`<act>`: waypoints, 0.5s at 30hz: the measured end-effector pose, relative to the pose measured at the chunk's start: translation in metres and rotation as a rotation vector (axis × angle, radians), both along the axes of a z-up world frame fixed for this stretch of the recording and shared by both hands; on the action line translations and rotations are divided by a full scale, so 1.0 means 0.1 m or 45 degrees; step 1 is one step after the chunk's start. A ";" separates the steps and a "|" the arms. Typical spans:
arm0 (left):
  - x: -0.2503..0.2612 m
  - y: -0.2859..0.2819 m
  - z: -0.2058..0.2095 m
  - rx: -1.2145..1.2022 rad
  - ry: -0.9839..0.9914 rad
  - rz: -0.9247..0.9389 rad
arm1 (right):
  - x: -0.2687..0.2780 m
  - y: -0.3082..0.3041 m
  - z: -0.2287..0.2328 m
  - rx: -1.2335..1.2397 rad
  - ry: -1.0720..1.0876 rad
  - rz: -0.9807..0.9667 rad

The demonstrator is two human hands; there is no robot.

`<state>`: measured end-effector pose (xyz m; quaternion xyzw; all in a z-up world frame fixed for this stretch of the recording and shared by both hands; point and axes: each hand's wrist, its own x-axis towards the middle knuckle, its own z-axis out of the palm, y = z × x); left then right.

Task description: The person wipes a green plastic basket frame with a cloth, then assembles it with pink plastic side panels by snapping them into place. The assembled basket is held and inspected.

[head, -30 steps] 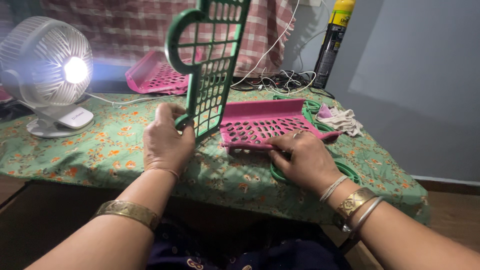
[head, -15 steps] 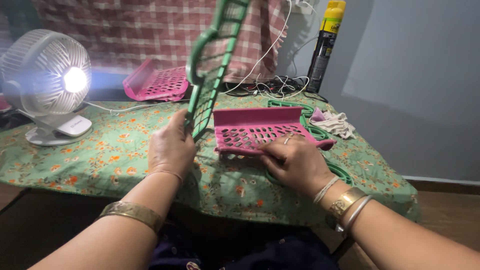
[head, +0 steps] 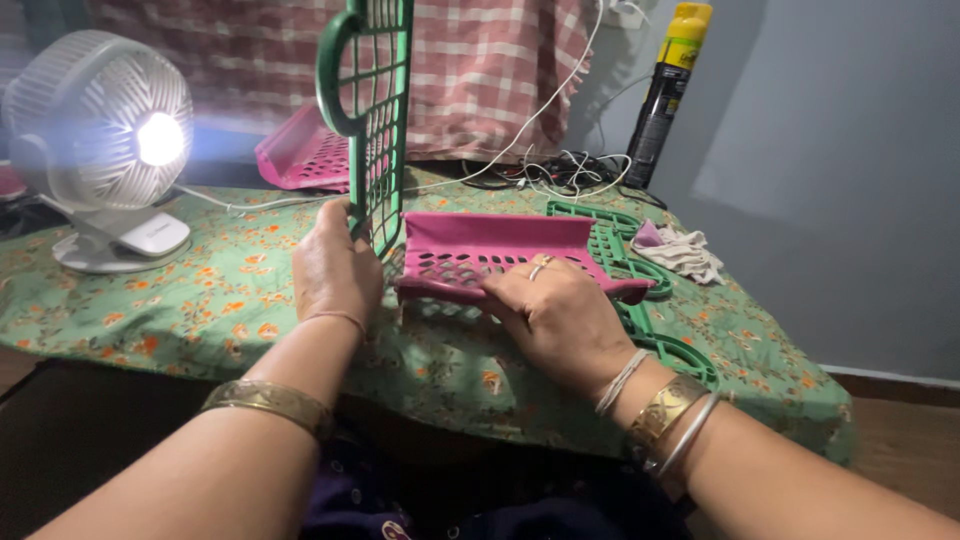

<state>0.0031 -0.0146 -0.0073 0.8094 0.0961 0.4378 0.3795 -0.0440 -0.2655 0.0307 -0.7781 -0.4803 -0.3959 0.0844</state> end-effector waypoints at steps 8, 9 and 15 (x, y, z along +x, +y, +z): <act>0.09 0.36 -0.06 -0.140 0.018 0.040 | 0.03 0.19 -0.01 0.043 0.088 0.010; 0.10 0.37 -0.06 -0.140 0.014 0.053 | 0.05 0.20 -0.01 0.044 0.078 0.028; 0.13 0.33 -0.02 -0.088 0.048 0.078 | 0.03 0.23 0.01 -0.030 -0.049 0.014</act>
